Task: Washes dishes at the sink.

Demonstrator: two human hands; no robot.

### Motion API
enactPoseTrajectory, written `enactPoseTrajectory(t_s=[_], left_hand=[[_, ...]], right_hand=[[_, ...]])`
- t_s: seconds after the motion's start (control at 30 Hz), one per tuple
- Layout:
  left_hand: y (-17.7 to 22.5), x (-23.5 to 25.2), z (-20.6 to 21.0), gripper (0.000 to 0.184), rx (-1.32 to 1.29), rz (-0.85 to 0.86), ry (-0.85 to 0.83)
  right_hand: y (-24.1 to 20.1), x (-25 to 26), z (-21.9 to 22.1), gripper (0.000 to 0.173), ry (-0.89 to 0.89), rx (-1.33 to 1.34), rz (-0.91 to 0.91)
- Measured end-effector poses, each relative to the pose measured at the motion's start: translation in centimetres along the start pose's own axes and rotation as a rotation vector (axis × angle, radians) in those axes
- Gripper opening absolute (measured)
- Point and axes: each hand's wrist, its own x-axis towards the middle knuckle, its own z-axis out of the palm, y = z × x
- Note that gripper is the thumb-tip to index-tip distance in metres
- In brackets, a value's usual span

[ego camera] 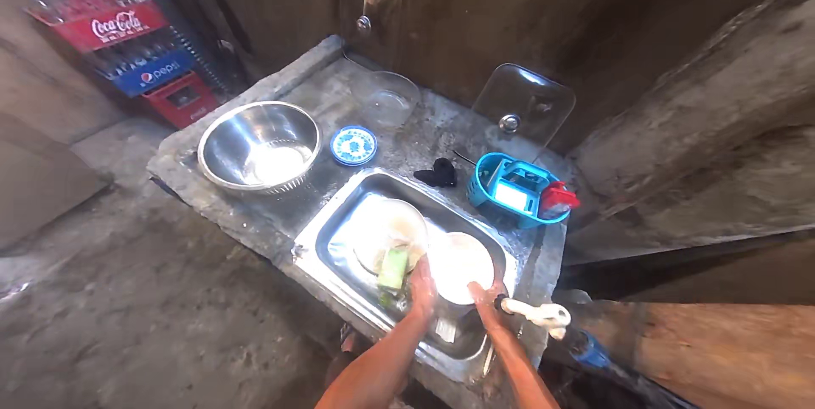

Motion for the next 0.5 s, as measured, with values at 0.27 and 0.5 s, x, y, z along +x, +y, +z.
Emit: enactPoseTrajectory(t_s=[0.27,0.5], left_hand=[[3.9,0.5,-1.0,0.040,-0.339,-0.385,-0.530],[1.2,1.4,0.2,0.046,0.274,-0.226,-0.492]], right_hand=[[-0.2,0.5,-3.7,0.034,-0.217,-0.273,0.216],[0.4,-0.3,-5.2,0.047,-0.177,0.072,0.064]])
